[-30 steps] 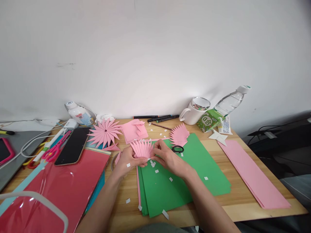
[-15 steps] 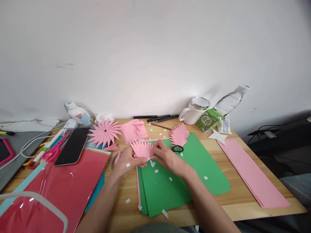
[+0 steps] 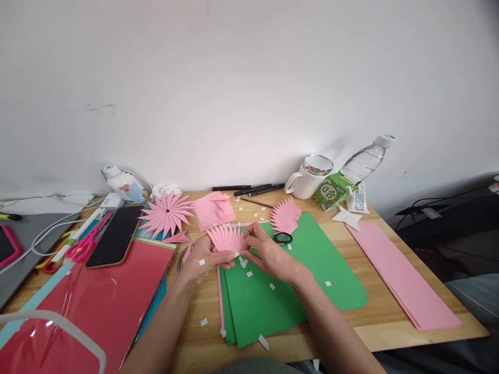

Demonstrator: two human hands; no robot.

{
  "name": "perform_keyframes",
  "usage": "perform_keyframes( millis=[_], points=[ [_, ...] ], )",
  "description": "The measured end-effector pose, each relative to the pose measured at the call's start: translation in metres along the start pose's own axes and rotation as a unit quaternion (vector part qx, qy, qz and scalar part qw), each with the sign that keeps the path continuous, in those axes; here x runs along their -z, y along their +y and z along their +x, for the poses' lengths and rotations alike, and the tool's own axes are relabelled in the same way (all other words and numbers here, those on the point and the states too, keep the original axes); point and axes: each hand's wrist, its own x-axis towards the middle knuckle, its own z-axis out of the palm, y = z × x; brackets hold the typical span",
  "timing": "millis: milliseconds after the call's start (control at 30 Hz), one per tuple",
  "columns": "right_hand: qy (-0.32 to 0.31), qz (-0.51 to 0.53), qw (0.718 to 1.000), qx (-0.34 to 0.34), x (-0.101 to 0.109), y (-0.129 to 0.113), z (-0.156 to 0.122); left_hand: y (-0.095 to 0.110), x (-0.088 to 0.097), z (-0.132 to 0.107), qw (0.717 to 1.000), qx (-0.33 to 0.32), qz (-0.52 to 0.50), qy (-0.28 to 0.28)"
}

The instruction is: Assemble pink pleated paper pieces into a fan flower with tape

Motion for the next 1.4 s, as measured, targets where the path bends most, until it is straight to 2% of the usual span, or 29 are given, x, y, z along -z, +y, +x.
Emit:
perform_keyframes(
  millis=[433, 733, 1133, 1400],
  points=[
    [-0.028, 0.009, 0.999, 0.021, 0.004, 0.003, 0.0, -0.006, 0.004, 0.002, 1.0, -0.007, 0.005, -0.008],
    [-0.035, 0.002, 0.999, 0.012, 0.002, 0.002, 0.0, -0.009, 0.004, 0.003, 1.0, -0.021, 0.002, -0.024],
    [-0.027, -0.005, 1.0, -0.007, 0.0, 0.0, 0.0, -0.005, 0.001, 0.002, 0.999, -0.018, 0.029, -0.009],
    [-0.013, -0.008, 1.0, -0.008, -0.001, 0.0, 0.001, -0.001, -0.007, -0.001, 0.997, -0.028, 0.063, 0.021]
  ],
)
